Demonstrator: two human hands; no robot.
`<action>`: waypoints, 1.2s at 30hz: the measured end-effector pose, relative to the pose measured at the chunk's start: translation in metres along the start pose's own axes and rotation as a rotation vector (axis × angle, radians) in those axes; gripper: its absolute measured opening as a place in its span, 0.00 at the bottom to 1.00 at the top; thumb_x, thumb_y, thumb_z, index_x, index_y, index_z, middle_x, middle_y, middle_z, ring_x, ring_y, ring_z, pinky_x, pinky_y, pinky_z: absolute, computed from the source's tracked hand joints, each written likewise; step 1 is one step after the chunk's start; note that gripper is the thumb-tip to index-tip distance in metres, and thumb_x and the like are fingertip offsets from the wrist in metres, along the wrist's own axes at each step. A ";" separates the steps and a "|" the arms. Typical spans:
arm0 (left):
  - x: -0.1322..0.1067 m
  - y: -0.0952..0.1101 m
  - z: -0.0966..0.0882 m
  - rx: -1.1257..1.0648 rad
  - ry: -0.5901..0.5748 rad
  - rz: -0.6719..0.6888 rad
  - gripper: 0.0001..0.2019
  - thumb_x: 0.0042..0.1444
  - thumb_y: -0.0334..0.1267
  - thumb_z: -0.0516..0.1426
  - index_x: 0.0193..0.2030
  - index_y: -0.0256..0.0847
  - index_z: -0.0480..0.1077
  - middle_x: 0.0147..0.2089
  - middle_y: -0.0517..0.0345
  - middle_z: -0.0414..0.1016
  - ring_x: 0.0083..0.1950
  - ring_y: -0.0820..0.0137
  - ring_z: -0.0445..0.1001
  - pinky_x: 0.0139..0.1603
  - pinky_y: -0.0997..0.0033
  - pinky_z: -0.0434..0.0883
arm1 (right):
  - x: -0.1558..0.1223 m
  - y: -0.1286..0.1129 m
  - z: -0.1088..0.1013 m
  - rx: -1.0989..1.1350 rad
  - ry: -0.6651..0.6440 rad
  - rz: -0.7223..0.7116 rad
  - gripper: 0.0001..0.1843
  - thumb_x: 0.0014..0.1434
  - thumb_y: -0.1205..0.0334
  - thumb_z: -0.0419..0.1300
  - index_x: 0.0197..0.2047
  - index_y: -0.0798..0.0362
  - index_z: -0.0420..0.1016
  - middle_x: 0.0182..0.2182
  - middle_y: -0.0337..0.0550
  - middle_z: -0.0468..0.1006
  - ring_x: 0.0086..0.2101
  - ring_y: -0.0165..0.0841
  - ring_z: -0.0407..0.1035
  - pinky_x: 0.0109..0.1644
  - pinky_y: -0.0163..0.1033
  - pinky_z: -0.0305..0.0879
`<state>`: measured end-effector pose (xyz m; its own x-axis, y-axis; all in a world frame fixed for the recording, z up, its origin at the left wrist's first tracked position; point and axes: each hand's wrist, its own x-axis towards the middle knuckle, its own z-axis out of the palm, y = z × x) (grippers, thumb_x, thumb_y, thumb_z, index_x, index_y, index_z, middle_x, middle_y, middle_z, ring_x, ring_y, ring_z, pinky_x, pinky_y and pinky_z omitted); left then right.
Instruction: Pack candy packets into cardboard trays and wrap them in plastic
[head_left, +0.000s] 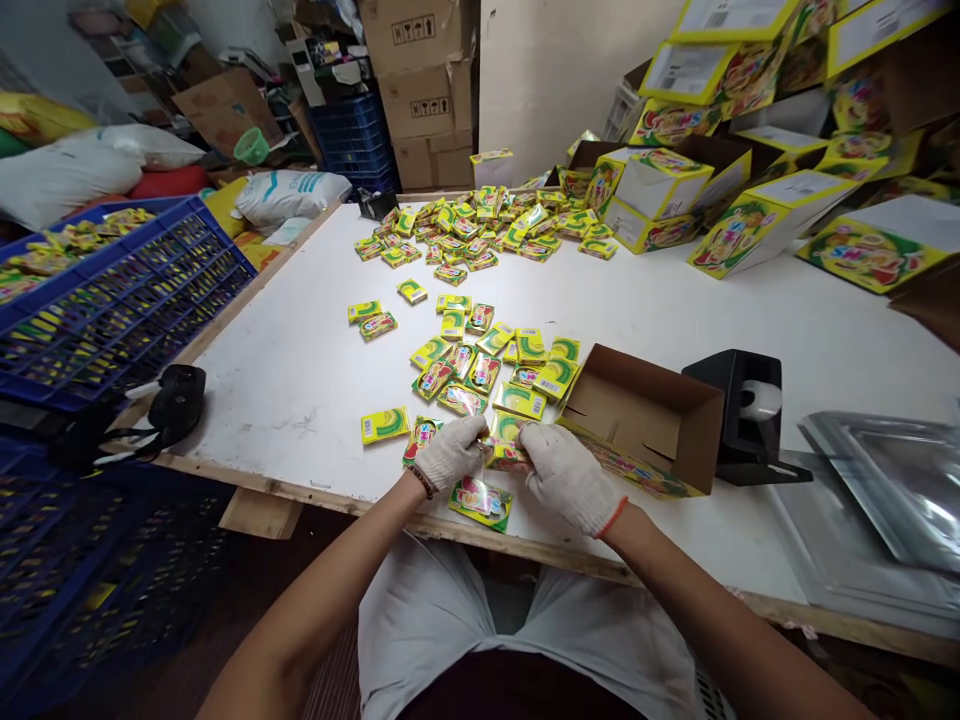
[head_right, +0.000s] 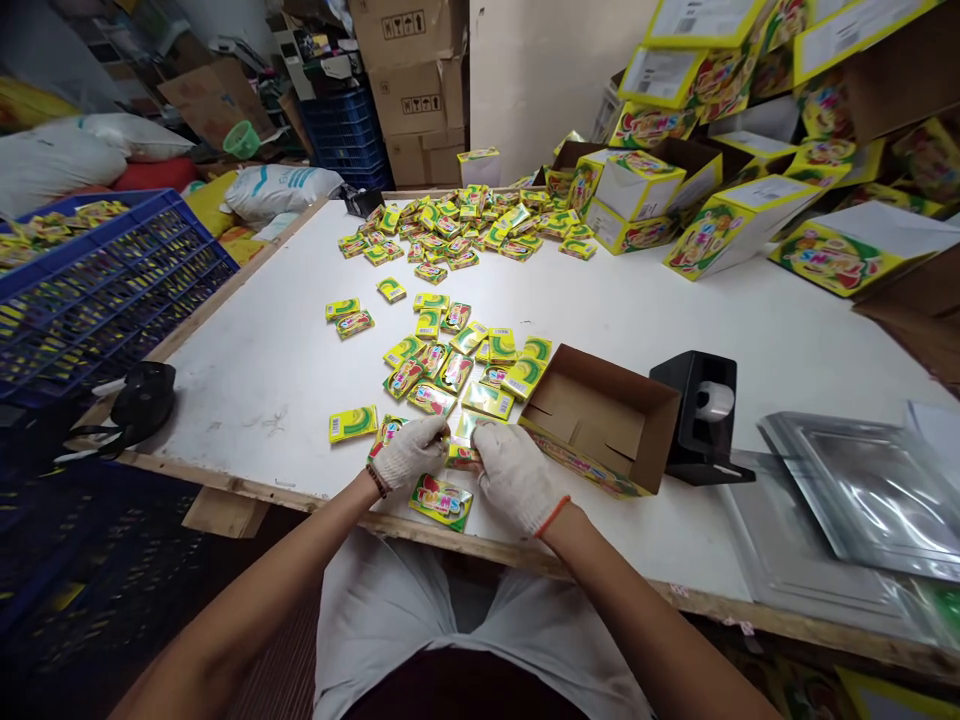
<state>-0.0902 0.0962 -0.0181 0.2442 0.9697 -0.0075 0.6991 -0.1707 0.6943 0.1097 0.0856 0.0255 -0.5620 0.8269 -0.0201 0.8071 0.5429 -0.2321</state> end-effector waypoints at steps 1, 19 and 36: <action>-0.007 0.002 0.000 0.000 -0.018 -0.003 0.06 0.54 0.28 0.56 0.36 0.43 0.70 0.36 0.59 0.74 0.40 0.67 0.71 0.43 0.70 0.67 | -0.004 0.000 0.004 -0.014 0.007 -0.035 0.11 0.61 0.70 0.54 0.46 0.57 0.72 0.45 0.57 0.78 0.46 0.44 0.69 0.51 0.44 0.58; -0.041 0.002 0.007 0.260 -0.013 0.069 0.23 0.52 0.34 0.62 0.56 0.39 0.68 0.53 0.46 0.68 0.54 0.57 0.69 0.57 0.58 0.70 | -0.065 0.026 -0.005 0.257 -0.190 0.067 0.16 0.49 0.74 0.56 0.42 0.54 0.73 0.48 0.53 0.77 0.49 0.42 0.70 0.51 0.42 0.65; 0.030 0.029 0.017 0.388 -0.261 0.265 0.12 0.61 0.34 0.56 0.50 0.38 0.74 0.52 0.44 0.75 0.55 0.56 0.71 0.57 0.57 0.67 | -0.061 0.023 0.023 0.146 0.013 -0.106 0.26 0.48 0.68 0.62 0.52 0.56 0.75 0.58 0.60 0.71 0.58 0.52 0.63 0.62 0.56 0.60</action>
<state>-0.0512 0.1175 -0.0098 0.5703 0.8174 -0.0809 0.7758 -0.5037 0.3801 0.1584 0.0443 -0.0010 -0.6396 0.7683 0.0243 0.7079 0.6010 -0.3711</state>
